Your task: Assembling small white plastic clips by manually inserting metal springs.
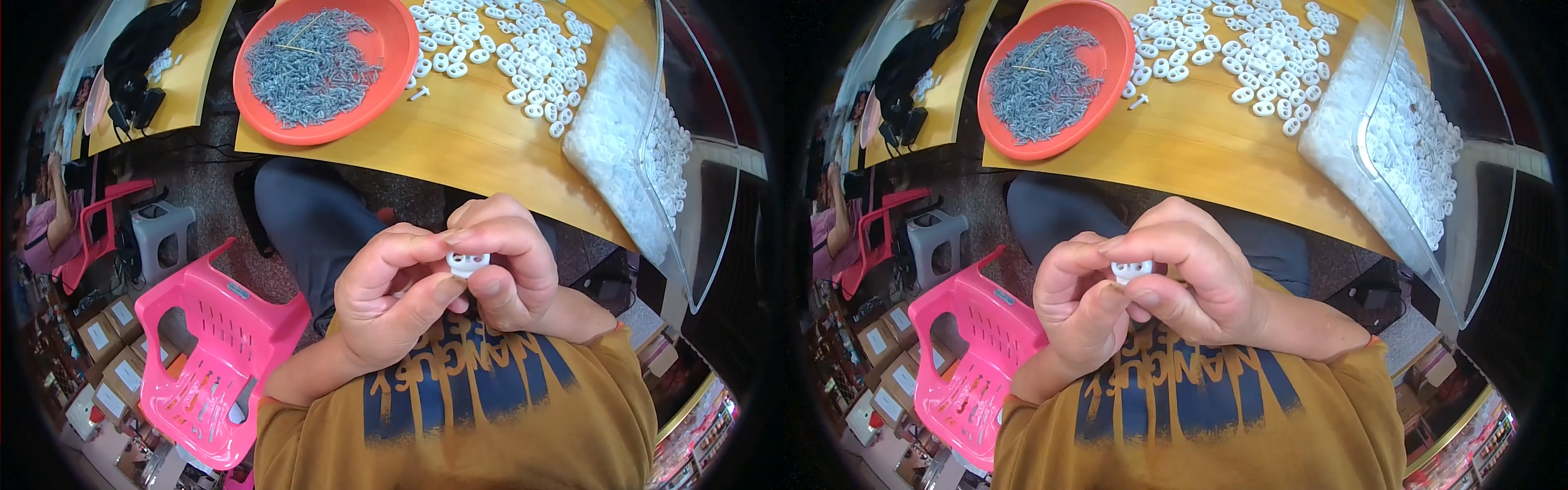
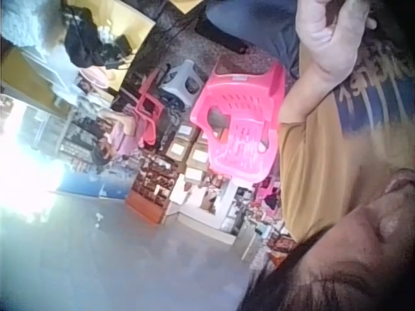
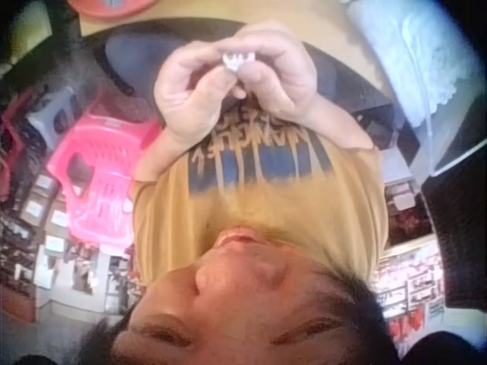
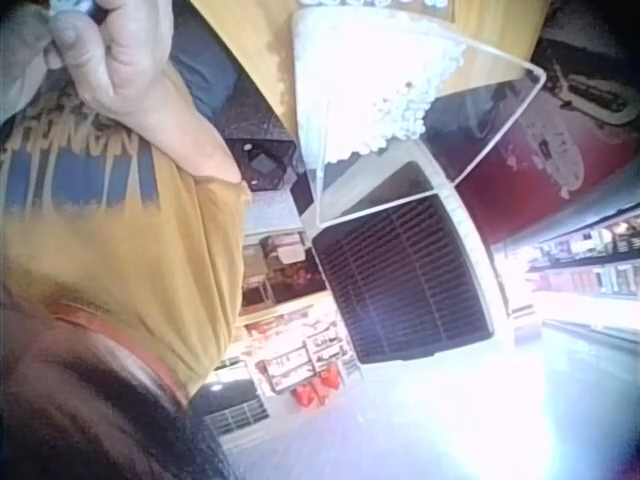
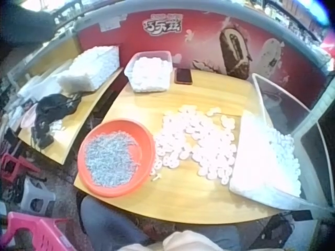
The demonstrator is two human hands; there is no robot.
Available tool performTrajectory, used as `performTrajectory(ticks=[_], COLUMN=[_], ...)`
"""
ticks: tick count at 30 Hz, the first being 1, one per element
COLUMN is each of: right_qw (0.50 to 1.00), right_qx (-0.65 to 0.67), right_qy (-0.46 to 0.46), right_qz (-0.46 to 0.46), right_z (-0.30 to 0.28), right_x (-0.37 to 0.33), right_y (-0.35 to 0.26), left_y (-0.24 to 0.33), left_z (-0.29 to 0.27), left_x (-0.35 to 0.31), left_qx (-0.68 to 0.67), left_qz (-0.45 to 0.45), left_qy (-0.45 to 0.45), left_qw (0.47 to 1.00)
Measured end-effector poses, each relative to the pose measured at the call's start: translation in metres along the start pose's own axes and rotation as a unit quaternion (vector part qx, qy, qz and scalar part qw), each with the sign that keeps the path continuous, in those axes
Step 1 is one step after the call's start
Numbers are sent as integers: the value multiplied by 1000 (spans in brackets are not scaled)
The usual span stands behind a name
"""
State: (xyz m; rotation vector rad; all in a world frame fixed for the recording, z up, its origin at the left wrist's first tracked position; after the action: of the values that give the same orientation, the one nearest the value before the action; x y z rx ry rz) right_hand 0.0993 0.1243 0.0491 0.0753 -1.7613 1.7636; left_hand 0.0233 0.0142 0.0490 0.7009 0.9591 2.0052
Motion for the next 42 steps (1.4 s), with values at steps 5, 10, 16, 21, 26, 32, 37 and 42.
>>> performTrajectory(ticks=[5,10,16,21,26,32,37,42], right_qw=[1000,998,998,995,994,982,951,955], right_qx=[-3,-52,-36,-58,-100,-157,-307,-296], right_qy=[-12,-37,26,61,40,75,24,-21], right_qz=[-2,-6,46,44,28,80,0,-22], right_z=[-7,-14,-20,-31,-49,-73,-78,-68], right_x=[7,9,7,13,30,46,49,50], right_y=[2,2,10,14,17,31,56,63], left_y=[-1,0,-11,-14,-7,33,45,64], left_z=[-2,0,0,1,2,4,-40,-96], left_x=[6,8,17,31,67,164,319,464], left_qx=[-15,26,19,18,-26,144,238,322], left_qz=[-9,-62,-101,-158,-232,-161,-28,53], left_qy=[5,37,85,105,110,129,69,78], left_qw=[1000,997,991,982,966,968,969,942])
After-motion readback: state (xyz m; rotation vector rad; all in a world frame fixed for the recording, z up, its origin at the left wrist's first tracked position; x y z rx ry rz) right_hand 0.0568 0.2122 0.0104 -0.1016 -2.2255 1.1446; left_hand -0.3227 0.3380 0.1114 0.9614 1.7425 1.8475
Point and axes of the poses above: each hand's wrist, its own x-axis towards the middle knuckle, its own z-axis out of the palm, y = z × x, the point moved 2 cm from there along x, towards the middle knuckle, and after that the axes turned 1 degree about -y, right-handed, at the moved point
